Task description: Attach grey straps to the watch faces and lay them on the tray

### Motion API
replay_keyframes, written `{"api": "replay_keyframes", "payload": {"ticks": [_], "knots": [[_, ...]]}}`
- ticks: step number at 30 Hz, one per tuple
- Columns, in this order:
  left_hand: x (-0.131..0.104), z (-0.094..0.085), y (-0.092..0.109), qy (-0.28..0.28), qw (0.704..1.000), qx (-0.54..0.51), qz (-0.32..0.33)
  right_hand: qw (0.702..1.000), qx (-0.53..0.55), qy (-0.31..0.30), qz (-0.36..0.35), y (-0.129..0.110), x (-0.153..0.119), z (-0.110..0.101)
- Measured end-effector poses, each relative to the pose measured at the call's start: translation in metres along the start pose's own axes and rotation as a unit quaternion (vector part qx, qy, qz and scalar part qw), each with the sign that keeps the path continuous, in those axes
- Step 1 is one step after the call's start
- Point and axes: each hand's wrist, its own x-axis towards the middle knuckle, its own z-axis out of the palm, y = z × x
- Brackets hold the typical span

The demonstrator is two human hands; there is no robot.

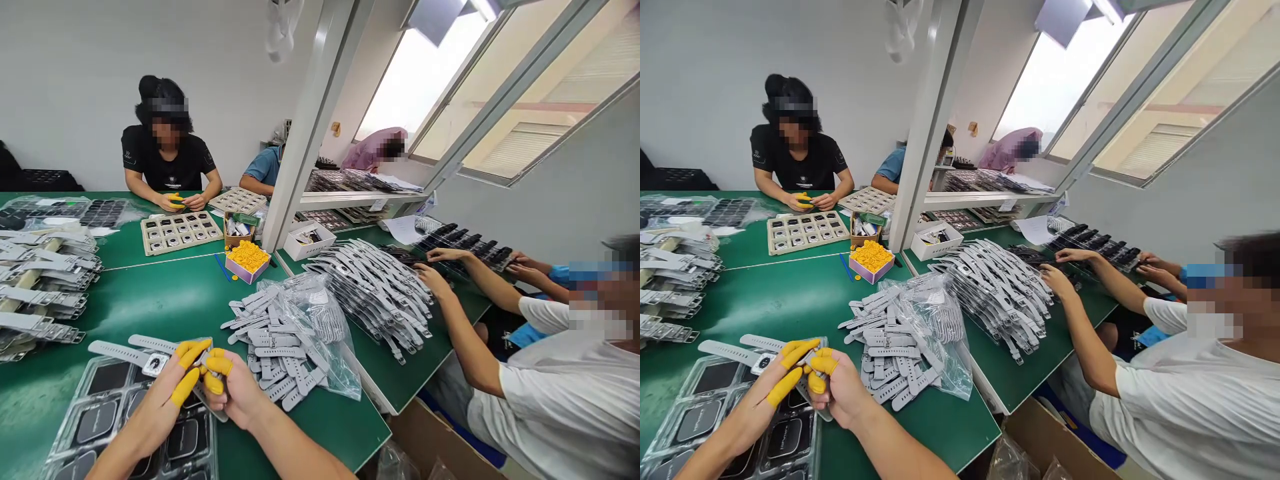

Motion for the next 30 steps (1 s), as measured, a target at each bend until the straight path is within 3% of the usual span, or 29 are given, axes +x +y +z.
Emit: {"api": "replay_keyframes", "payload": {"ticks": [2,6,10,15,20,23,26,30], "knots": [[-0.001,-0.002,0.001,0.001,1.0,0.028,0.013,1.0,-0.009,0.003,0.006,-0.001,0.0,-0.001],[0.001,-0.008,0.0,0.016,0.986,0.132,0.105,0.998,-0.06,-0.003,0.028,-0.004,-0.002,-0.002],[0.005,-0.014,0.006,-0.022,0.971,0.187,0.144,0.995,-0.09,-0.001,0.047,-0.006,-0.005,-0.004],[0.006,-0.014,0.008,-0.053,0.974,0.19,0.108,0.995,-0.087,0.0,0.044,-0.005,-0.006,-0.007],[0.007,-0.012,0.009,-0.075,0.993,0.081,0.049,0.995,-0.088,-0.026,0.03,-0.006,-0.006,-0.008],[0.008,-0.013,0.011,-0.074,0.996,0.042,0.012,0.989,-0.15,-0.003,-0.008,-0.008,-0.007,-0.012],[0.009,-0.027,0.011,-0.05,0.994,0.091,-0.019,0.952,-0.297,0.019,-0.063,-0.014,-0.011,-0.017],[0.008,-0.073,0.001,-0.037,0.978,0.186,-0.087,0.858,-0.508,0.006,-0.08,-0.029,-0.018,-0.023]]}}
